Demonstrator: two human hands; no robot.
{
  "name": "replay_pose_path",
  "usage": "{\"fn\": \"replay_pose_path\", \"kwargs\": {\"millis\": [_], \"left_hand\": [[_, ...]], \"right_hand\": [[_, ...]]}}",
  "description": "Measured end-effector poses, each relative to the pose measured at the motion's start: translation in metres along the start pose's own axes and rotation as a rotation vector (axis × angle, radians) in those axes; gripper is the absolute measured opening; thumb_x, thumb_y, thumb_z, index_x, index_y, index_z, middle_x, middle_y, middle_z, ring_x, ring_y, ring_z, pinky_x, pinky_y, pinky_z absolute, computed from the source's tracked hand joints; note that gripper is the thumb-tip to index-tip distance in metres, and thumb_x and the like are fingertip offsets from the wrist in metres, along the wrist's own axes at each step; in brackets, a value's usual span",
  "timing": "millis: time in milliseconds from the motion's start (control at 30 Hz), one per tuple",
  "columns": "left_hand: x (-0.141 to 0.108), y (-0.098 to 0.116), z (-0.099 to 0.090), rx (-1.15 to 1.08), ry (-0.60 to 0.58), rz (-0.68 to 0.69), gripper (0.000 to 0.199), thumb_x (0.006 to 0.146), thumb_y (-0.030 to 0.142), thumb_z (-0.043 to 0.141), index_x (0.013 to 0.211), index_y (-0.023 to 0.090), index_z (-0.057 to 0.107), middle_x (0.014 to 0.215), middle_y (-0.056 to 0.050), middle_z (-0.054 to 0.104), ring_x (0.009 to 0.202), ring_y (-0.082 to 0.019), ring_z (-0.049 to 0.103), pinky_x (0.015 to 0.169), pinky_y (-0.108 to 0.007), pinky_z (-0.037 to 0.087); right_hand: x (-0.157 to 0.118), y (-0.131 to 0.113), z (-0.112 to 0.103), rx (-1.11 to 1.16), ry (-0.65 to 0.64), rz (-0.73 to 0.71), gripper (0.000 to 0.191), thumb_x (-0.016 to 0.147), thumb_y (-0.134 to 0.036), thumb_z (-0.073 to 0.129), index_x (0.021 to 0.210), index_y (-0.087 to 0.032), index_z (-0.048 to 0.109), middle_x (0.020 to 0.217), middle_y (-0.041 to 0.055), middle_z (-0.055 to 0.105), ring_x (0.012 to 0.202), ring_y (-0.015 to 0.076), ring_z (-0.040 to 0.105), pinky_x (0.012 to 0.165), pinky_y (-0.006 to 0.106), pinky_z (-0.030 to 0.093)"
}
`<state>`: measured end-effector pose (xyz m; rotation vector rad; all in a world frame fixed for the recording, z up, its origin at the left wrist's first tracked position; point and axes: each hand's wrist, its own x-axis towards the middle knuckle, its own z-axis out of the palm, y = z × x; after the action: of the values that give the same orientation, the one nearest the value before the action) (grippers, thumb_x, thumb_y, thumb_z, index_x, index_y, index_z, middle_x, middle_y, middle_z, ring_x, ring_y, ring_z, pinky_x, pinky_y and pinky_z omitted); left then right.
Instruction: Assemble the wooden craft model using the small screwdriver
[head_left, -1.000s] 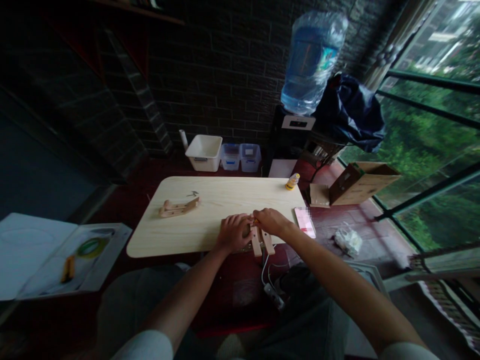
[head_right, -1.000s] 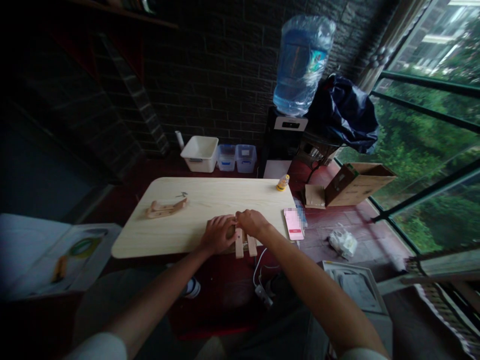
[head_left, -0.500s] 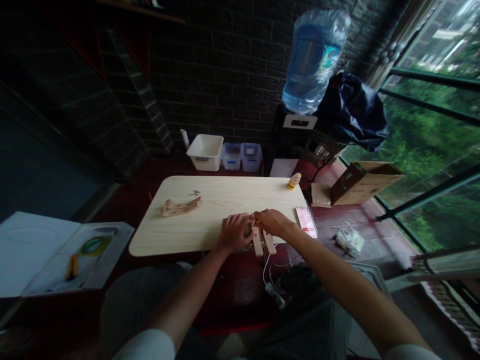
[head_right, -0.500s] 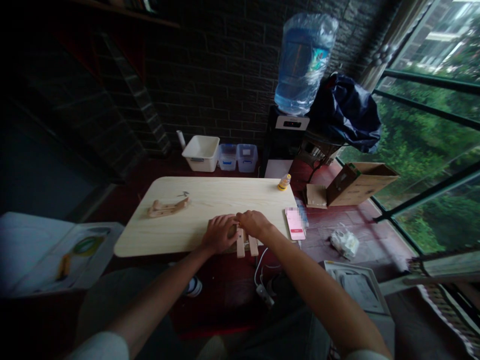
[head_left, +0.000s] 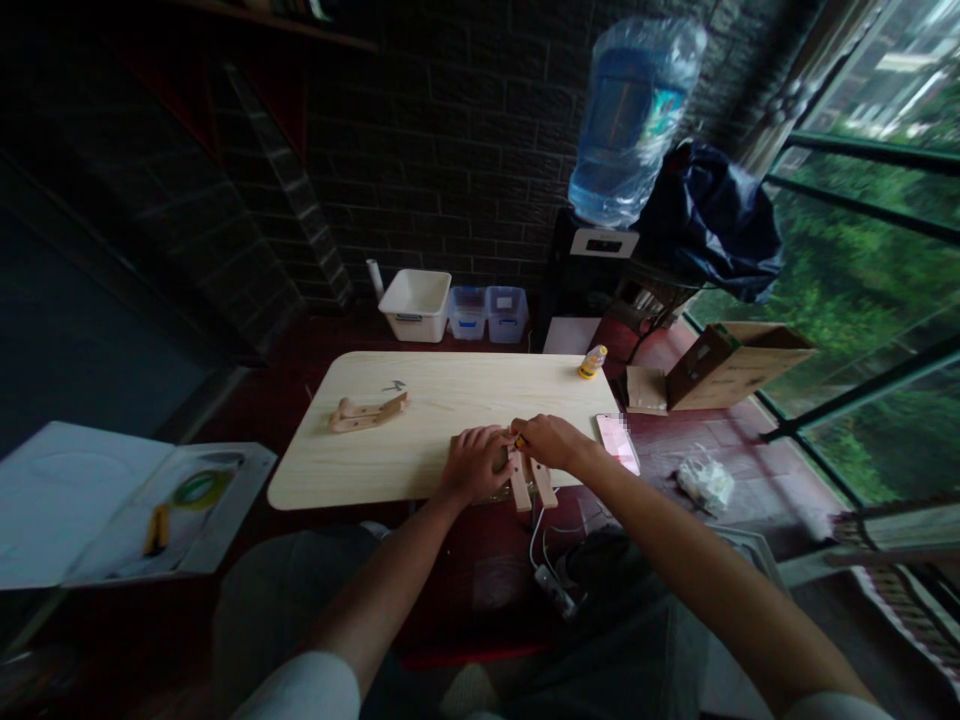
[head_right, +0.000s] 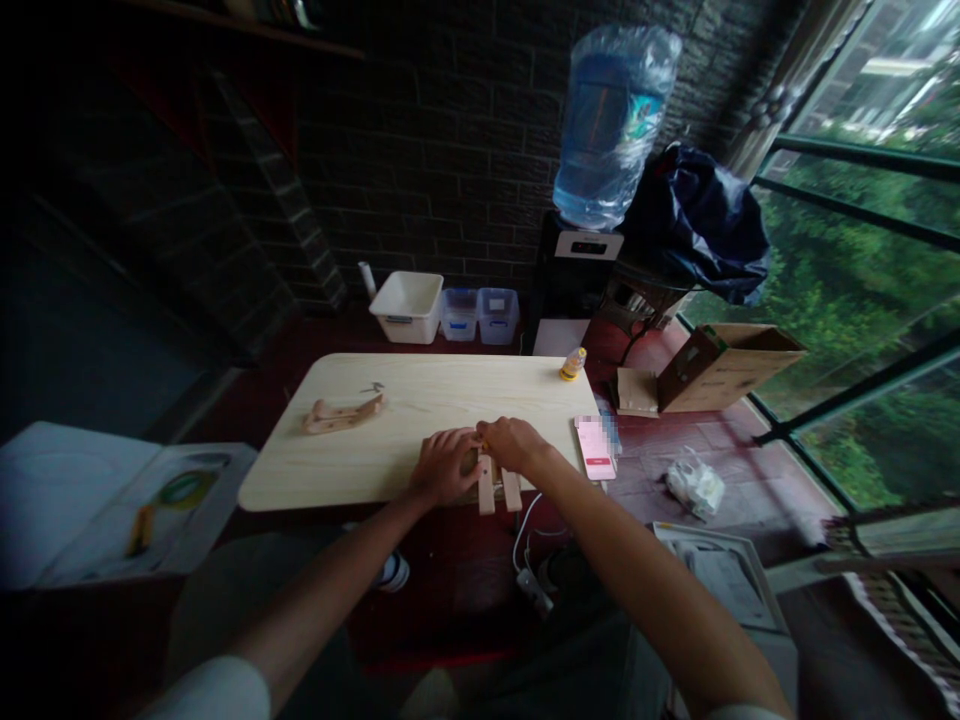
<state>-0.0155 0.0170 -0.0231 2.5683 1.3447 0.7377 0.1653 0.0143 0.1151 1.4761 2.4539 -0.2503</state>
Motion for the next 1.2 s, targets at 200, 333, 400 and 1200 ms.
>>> {"fn": "replay_pose_path", "kwargs": {"millis": [200,333,400,1200], "left_hand": [[0.001,-0.001,-0.001,-0.012,0.01,0.024,0.034,0.087,0.039,0.064,0.12,0.032,0.06,0.139,-0.004,0.058,0.13,-0.028,0.049,0.109,-0.048,0.037],[0.001,0.0,-0.002,-0.011,-0.005,0.013,0.034,0.088,0.039,0.063,0.121,0.032,0.059,0.139,-0.004,0.058,0.13,-0.028,0.049,0.11,-0.049,0.036],[0.001,0.001,-0.002,-0.01,-0.015,0.006,0.034,0.088,0.04,0.062,0.121,0.033,0.059,0.14,-0.003,0.058,0.131,-0.028,0.049,0.11,-0.049,0.036],[0.001,0.0,0.001,-0.017,0.0,-0.002,0.036,0.087,0.04,0.064,0.121,0.031,0.061,0.14,-0.004,0.058,0.129,-0.029,0.05,0.109,-0.048,0.036]], "right_hand": [[0.002,-0.001,0.001,0.007,-0.002,0.018,0.027,0.102,-0.029,0.052,0.124,-0.014,0.06,0.112,0.0175,0.074,0.106,0.0264,0.071,0.087,0.032,0.053],[0.002,-0.002,0.0,0.017,0.005,0.048,0.029,0.102,-0.031,0.052,0.123,-0.013,0.06,0.111,0.0181,0.074,0.105,0.0273,0.072,0.086,0.032,0.053],[0.001,-0.002,-0.001,0.026,-0.002,0.044,0.03,0.102,-0.033,0.052,0.123,-0.014,0.06,0.112,0.018,0.074,0.107,0.0268,0.071,0.087,0.032,0.052],[0.003,0.011,0.011,0.103,0.039,-0.02,0.029,0.1,-0.029,0.055,0.126,-0.017,0.058,0.113,0.0147,0.074,0.107,0.0259,0.071,0.085,0.029,0.049]]}}
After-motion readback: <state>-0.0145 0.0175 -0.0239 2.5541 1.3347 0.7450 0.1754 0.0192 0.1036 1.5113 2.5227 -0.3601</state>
